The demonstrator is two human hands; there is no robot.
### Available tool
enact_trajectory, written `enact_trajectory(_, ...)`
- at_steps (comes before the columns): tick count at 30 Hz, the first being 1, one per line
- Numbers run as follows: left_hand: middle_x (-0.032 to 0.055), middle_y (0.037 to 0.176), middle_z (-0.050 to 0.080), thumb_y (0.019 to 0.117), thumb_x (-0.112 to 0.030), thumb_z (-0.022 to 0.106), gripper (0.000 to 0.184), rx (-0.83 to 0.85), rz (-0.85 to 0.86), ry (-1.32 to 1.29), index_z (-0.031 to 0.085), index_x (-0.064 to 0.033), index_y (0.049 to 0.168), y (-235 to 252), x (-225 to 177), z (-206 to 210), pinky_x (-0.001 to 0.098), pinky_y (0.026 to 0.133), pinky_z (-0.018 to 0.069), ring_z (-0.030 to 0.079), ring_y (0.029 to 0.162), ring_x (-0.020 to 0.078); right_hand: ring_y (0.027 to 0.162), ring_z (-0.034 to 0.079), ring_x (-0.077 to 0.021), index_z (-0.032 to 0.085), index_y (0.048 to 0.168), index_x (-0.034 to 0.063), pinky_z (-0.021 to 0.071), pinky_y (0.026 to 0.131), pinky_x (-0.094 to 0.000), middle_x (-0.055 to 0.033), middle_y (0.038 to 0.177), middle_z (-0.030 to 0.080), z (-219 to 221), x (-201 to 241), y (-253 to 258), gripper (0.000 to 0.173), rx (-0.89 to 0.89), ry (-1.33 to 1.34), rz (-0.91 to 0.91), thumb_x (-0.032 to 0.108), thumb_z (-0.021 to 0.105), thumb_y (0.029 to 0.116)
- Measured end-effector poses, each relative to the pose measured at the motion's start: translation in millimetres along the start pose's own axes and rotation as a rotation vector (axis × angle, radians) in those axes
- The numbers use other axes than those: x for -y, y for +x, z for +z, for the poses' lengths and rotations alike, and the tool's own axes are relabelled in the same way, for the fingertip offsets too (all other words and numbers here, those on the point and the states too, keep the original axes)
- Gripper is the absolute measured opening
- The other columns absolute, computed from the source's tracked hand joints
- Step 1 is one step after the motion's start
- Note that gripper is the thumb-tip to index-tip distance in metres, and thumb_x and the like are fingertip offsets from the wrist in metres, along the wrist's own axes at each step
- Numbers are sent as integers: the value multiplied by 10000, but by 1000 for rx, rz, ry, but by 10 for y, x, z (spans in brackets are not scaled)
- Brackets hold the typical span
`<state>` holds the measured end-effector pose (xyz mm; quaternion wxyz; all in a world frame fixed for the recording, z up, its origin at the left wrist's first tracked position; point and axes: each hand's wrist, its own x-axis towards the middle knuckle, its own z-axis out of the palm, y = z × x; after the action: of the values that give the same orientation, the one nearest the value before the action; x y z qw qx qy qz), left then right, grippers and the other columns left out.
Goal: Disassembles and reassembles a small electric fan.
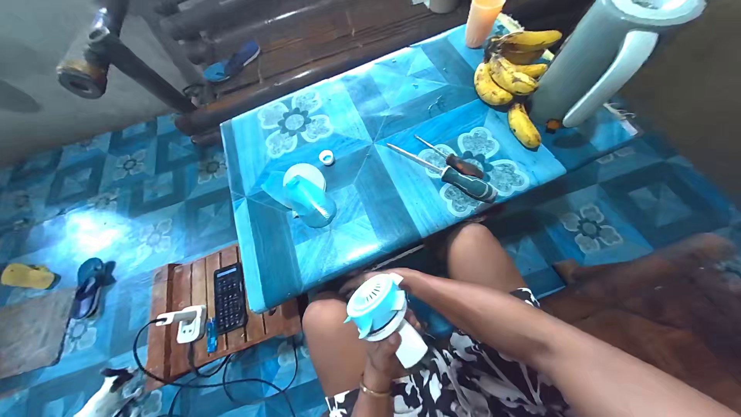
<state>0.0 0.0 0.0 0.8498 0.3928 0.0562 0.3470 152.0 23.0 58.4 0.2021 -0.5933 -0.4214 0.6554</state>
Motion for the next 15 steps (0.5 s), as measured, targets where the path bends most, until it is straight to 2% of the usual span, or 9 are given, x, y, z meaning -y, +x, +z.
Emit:
enact_trajectory(2, -22, 956, 763, 887, -488, 726, 353, -18, 34, 35, 763, -199, 1085, 79, -82, 48, 240, 808, 585, 720, 879, 80, 1042, 609, -242, 590, 1236, -141, 469, 952, -383, -272, 1165, 630, -87, 1, -102, 279, 50, -129, -141, 12, 441, 1057)
enact_trajectory(3, -46, 931, 769, 880, -498, 725, 336, -53, 63, 75, 773, -217, 1057, 131, -143, 121, 218, 798, 586, 722, 858, 53, 858, 619, -192, 633, 1095, -101, 505, 816, -375, -187, 944, 651, -115, -141, -81, 206, 21, -215, -249, 11, 475, 1026)
enact_trajectory(4, -56, 903, 768, 868, -499, 733, 322, -91, 84, 97, 778, -221, 1025, 179, -183, 177, 208, 779, 587, 720, 829, 39, 825, 640, -220, 672, 1070, -71, 518, 793, -431, -169, 895, 673, -157, -234, -110, 194, -37, -271, -297, 21, 512, 1010)
enact_trajectory(5, -50, 878, 763, 863, -504, 737, 325, -113, 92, 101, 777, -213, 1003, 218, -187, 177, 212, 755, 590, 717, 797, 45, 917, 669, -304, 692, 1127, -44, 509, 858, -528, -201, 972, 699, -210, -254, -222, 223, -124, -328, -270, 45, 521, 1014)
enact_trajectory(7, -12, 861, 751, 883, -518, 718, 363, -90, 84, 60, 762, -182, 1012, 301, -120, 52, 248, 723, 603, 718, 763, 90, 1037, 699, -318, 707, 1184, 29, 519, 952, -563, -173, 1086, 732, -349, -273, -557, 262, -401, -399, -224, 109, 508, 1034)
enact_trajectory(10, 14, 821, 733, 853, -581, 720, 437, -129, 8, -19, 753, -163, 975, 440, -64, -46, 293, 674, 598, 705, 715, 122, 956, 715, -320, 740, 1095, 34, 568, 863, -549, -161, 1030, 736, -729, -361, -923, 208, -954, -537, -264, 103, 580, 980)
enact_trajectory(12, 11, 753, 714, 824, -639, 706, 481, -247, -74, -49, 748, -164, 883, 529, -106, 15, 297, 627, 593, 690, 658, 124, 1045, 674, -405, 729, 1107, 13, 537, 864, -604, -212, 1105, 705, -1076, -463, -1000, 229, -1192, -609, -219, 124, 604, 950)
enact_trajectory(13, 12, 729, 704, 865, -634, 648, 484, -299, -113, -79, 735, -158, 845, 567, -127, 47, 298, 607, 595, 689, 639, 127, 1093, 642, -433, 721, 1125, 15, 519, 869, -622, -225, 1146, 683, -1235, -505, -1019, 243, -1248, -604, -163, 144, 611, 952)
enact_trajectory(15, 12, 707, 683, 1019, -543, 328, 568, -392, -187, -130, 680, -145, 818, 609, -178, 108, 299, 585, 600, 686, 629, 133, 1151, 606, -443, 711, 1151, 27, 501, 896, -628, -230, 1192, 657, -1507, -564, -1031, 259, -1298, -556, -53, 176, 591, 976)
